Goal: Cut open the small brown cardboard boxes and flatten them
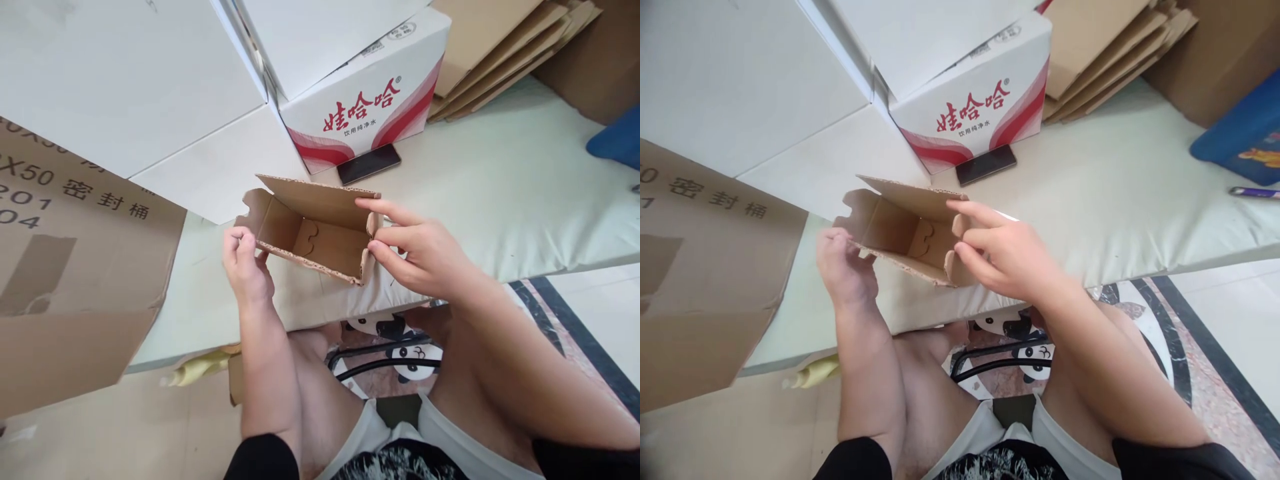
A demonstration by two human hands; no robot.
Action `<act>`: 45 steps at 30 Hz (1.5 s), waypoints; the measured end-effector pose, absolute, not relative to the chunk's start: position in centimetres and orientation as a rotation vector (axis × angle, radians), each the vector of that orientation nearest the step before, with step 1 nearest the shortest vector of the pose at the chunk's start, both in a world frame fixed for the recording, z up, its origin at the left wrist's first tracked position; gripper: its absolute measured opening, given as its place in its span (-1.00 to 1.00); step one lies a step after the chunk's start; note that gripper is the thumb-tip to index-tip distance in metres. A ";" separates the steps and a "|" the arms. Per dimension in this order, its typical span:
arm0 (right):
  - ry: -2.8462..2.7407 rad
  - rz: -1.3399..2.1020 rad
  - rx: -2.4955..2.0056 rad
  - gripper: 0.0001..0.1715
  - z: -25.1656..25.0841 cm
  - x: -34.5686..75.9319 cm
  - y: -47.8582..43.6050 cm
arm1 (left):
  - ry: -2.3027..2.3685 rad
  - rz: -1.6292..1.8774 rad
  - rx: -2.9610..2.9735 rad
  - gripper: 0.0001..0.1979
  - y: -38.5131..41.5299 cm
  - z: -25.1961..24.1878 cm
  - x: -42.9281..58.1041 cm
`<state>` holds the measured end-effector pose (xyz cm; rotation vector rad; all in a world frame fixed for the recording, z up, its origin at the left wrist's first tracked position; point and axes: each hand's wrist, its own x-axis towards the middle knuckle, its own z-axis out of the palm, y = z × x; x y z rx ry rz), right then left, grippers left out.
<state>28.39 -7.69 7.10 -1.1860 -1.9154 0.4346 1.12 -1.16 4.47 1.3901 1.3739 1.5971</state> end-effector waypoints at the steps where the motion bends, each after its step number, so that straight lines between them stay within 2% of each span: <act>1: -1.895 0.447 -1.202 -0.57 6.9 28.4 -7.6 | 1.321 1.681 1.364 -0.69 -1.2 4.5 1.3; 4: -1.832 0.477 -1.210 -0.57 6.2 28.2 -7.2 | 1.194 1.892 1.430 -0.76 -1.3 4.0 1.6; 6: -1.802 0.490 -1.214 -0.60 5.6 27.8 -7.0 | 1.161 1.910 1.537 -0.81 -1.3 3.5 1.6; 11: -1.770 0.617 -1.247 -0.89 3.9 26.7 -6.5 | 1.251 1.767 1.739 -0.54 -1.2 2.1 0.5; 17: -1.454 0.497 -1.218 -0.31 2.2 25.9 -6.2 | 1.418 1.649 1.802 -0.32 -0.9 0.8 0.6; 19: -1.471 0.540 -1.209 -0.22 2.0 25.8 -6.2 | 1.447 1.623 1.846 -0.33 -0.9 0.6 0.8; 24: -1.451 0.640 -1.292 -0.12 1.2 26.0 -6.0 | 1.497 1.517 1.956 -0.33 -0.8 0.8 0.8; 26: -1.435 0.624 -1.320 -0.14 0.8 26.1 -5.7 | 1.513 1.485 1.979 -0.34 -0.8 0.9 0.6; 31: -1.425 0.575 -1.328 -0.54 0.6 26.4 -5.3 | 1.563 1.496 2.074 -0.41 -0.7 0.8 0.5; 34: -1.401 0.596 -1.299 -0.65 0.5 26.5 -5.2 | 1.583 1.452 2.107 -0.61 -0.7 0.9 0.7; 39: -1.453 0.797 -1.253 -0.41 -0.8 26.9 -4.8 | 1.514 1.241 2.224 -0.57 -1.0 1.8 0.7; 45: -1.461 0.943 -1.344 -0.12 -1.9 27.9 -4.3 | 1.572 0.965 2.227 -0.11 -1.3 3.4 -0.1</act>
